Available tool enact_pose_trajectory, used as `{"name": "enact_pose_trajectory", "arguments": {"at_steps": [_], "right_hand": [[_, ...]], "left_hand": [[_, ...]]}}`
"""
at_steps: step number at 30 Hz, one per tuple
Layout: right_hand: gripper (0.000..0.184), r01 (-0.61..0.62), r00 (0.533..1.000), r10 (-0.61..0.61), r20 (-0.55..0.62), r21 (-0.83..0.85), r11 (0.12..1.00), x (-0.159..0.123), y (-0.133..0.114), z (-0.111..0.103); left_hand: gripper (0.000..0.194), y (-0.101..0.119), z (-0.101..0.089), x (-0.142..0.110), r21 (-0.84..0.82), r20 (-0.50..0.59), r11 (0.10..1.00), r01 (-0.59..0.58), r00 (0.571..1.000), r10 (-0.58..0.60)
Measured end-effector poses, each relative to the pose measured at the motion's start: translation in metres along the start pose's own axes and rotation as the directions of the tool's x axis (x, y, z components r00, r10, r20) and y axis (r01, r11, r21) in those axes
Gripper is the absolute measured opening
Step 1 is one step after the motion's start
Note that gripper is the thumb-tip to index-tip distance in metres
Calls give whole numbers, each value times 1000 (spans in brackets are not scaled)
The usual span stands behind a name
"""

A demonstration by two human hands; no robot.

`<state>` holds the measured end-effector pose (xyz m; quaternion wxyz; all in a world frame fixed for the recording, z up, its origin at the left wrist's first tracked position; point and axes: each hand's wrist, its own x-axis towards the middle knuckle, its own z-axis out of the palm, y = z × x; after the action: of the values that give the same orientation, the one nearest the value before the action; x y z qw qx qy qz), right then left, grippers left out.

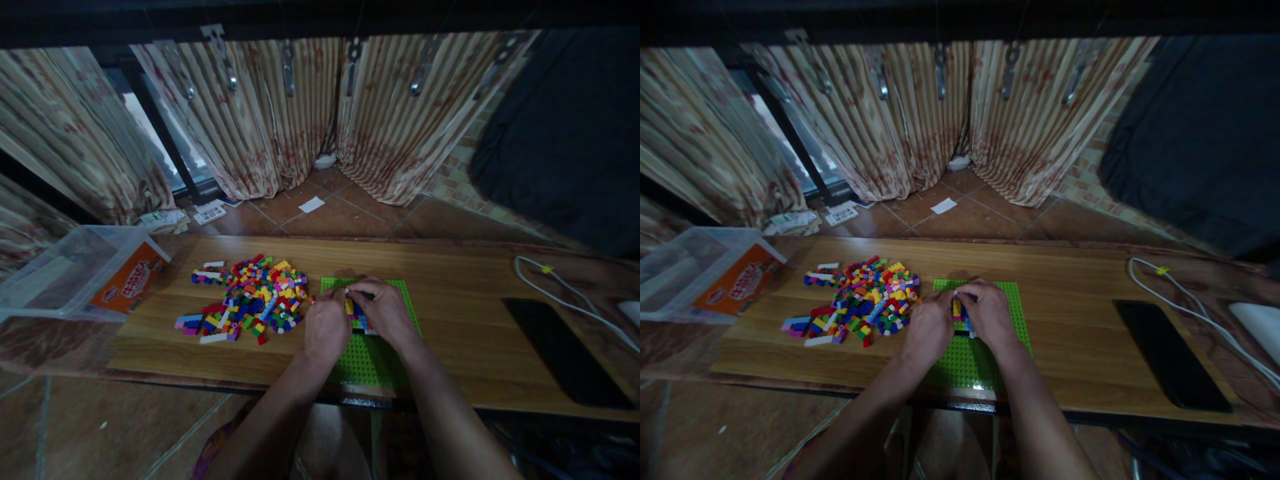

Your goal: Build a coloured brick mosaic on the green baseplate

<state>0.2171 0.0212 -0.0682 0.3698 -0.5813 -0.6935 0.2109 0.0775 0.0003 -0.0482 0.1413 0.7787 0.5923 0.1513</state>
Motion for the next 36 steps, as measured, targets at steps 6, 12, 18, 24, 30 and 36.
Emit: {"name": "enact_pose_trajectory", "arguments": {"at_steps": [6,12,18,24,30,36], "right_hand": [[18,30,999,-28,24,-79,996,1,-5,-2],[17,-42,999,44,22,-91,995,2,-8,-3],[16,-74,997,76,33,-50,996,3,-7,-3],[17,-137,990,135,27,94,986,-1,0,-5],[20,-147,965,182,-187,187,971,-3,-3,-11],[17,42,948,23,-317,199,979,-12,-39,1]], "left_hand": [[36,1,1,-2,10,15,1000,-3,1000,3],[35,-1,3,-1,-4,14,1000,-24,1000,24],[34,-4,5,-1,-43,-22,998,-38,999,37],[30,-6,5,1,-134,-57,991,-16,998,8],[30,-15,-12,6,-329,-154,944,21,985,-76],[26,-59,-42,9,-565,-290,815,131,893,-344]]}}
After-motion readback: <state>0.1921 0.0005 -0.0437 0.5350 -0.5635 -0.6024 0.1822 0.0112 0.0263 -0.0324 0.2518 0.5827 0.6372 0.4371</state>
